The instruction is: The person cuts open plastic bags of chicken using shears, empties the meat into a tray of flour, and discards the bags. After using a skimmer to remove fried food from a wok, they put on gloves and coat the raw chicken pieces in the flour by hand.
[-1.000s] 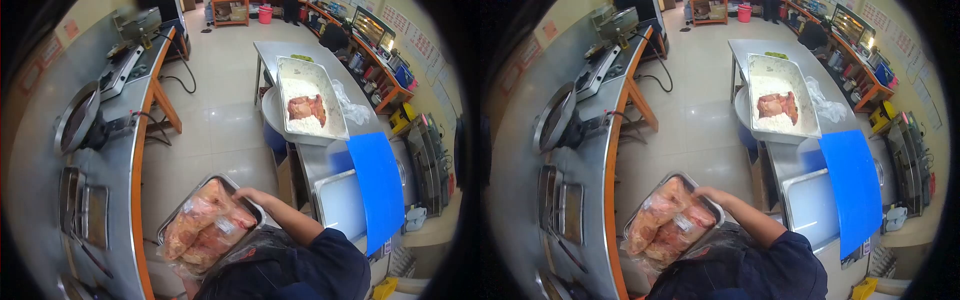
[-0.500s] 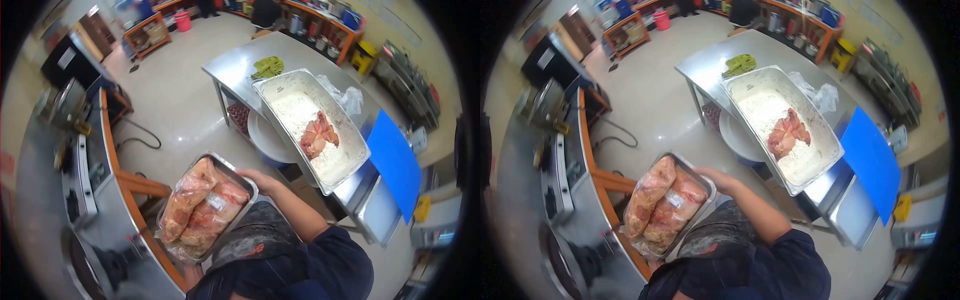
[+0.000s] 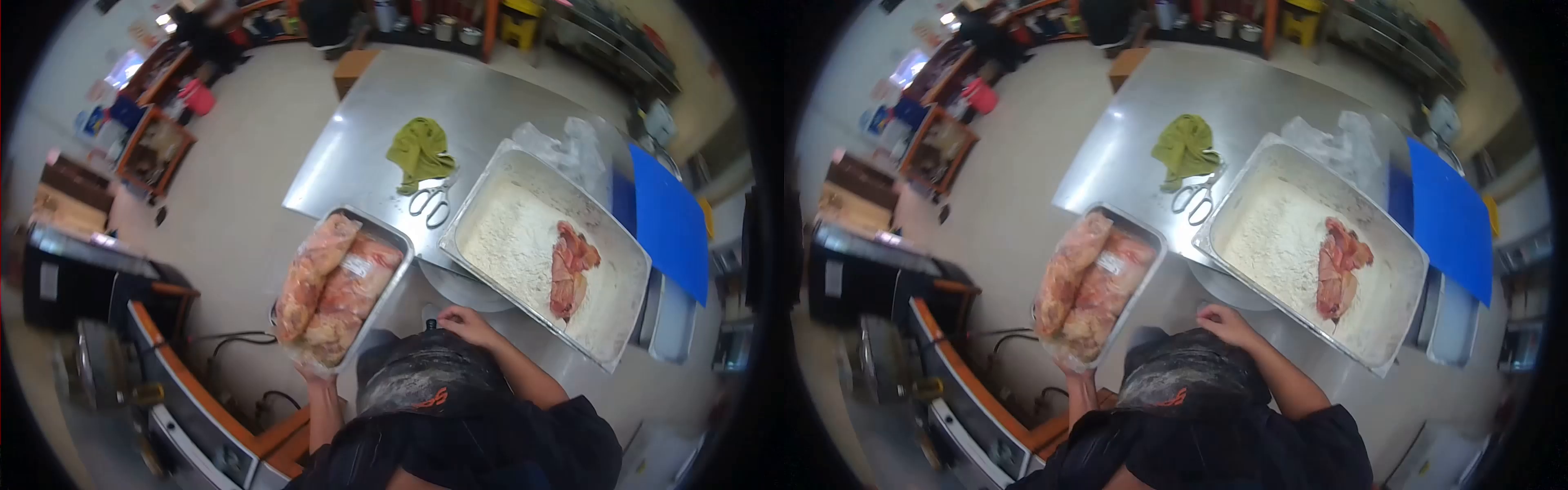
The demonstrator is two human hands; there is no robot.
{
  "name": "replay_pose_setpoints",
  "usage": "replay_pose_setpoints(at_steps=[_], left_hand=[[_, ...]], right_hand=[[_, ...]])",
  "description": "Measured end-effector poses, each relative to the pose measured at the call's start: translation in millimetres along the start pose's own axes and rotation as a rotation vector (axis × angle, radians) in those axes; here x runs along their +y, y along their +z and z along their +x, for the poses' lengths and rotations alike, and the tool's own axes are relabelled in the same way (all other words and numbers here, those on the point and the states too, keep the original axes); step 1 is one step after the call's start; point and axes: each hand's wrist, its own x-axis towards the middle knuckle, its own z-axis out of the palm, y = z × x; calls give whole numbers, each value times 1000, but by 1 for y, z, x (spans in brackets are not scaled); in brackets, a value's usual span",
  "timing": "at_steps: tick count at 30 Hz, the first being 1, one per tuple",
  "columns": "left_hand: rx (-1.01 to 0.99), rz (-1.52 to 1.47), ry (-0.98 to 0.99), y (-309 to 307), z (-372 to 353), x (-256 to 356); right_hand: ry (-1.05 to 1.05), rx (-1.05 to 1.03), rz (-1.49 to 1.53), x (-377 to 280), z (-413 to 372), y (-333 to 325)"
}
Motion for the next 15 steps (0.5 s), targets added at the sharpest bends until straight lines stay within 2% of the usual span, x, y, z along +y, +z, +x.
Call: replay_pose_setpoints(at_steps=[1, 3, 5, 8, 10, 11, 13, 15], left_hand=[[-151, -22, -69, -17, 35, 14], [-238, 23, -189, -27, 92, 18], [-134, 214, -282, -12, 153, 23], [-36, 165, -402, 5, 220, 12], [-79, 282, -535, 3, 241, 9], [-84, 345, -558, 3, 256, 17], [-201, 692, -704, 9, 273, 9], [-339, 925, -981, 55, 288, 23]], right_hand=[[-9, 34, 13, -15, 17, 15], [-46, 123, 21, -29, 47, 35], [-59, 251, -22, -50, 76, 49], [47, 512, -89, -86, 88, 70], [95, 643, -110, -111, 95, 73], [76, 748, -161, -118, 106, 73], [63, 852, -214, -120, 125, 60], [129, 949, -265, -120, 139, 42]])
